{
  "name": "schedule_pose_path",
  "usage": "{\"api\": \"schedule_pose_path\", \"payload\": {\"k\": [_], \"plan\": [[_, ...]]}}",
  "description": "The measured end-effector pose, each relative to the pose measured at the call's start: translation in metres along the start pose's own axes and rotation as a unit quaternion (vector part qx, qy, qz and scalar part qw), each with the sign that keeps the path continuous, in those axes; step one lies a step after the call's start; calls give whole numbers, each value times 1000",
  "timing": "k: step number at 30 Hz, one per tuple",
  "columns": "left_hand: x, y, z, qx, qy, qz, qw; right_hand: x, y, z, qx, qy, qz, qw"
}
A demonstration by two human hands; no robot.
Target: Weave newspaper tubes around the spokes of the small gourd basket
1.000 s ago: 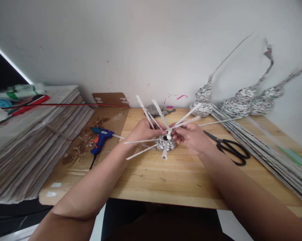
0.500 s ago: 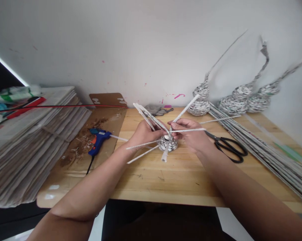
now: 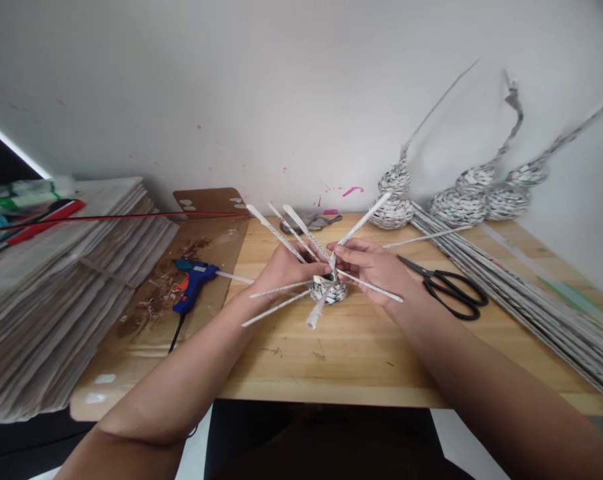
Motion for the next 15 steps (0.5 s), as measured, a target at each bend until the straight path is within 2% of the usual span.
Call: {"api": "schedule_pose_path", "payload": {"k": [5,10,15], "plan": [[1,-1,2,-50,-17,-16,998,-2,1,2,0,3,5,1000],[1,1,1,-11,-50,-15,999,-5,0,6,-16,5,-12,1000],[-2,3,0,-3,-37,-36,999,-4,-4,4,-18,-14,-14,1000]]}}
Point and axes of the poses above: each hand's wrist, its own x-axis towards the middle knuckle, its own z-axis out of the palm, y = z × x, the point moved 3 cm from there along x, towards the middle knuckle, and after that the axes turned 11 degrees about x, right-handed, at the moved point
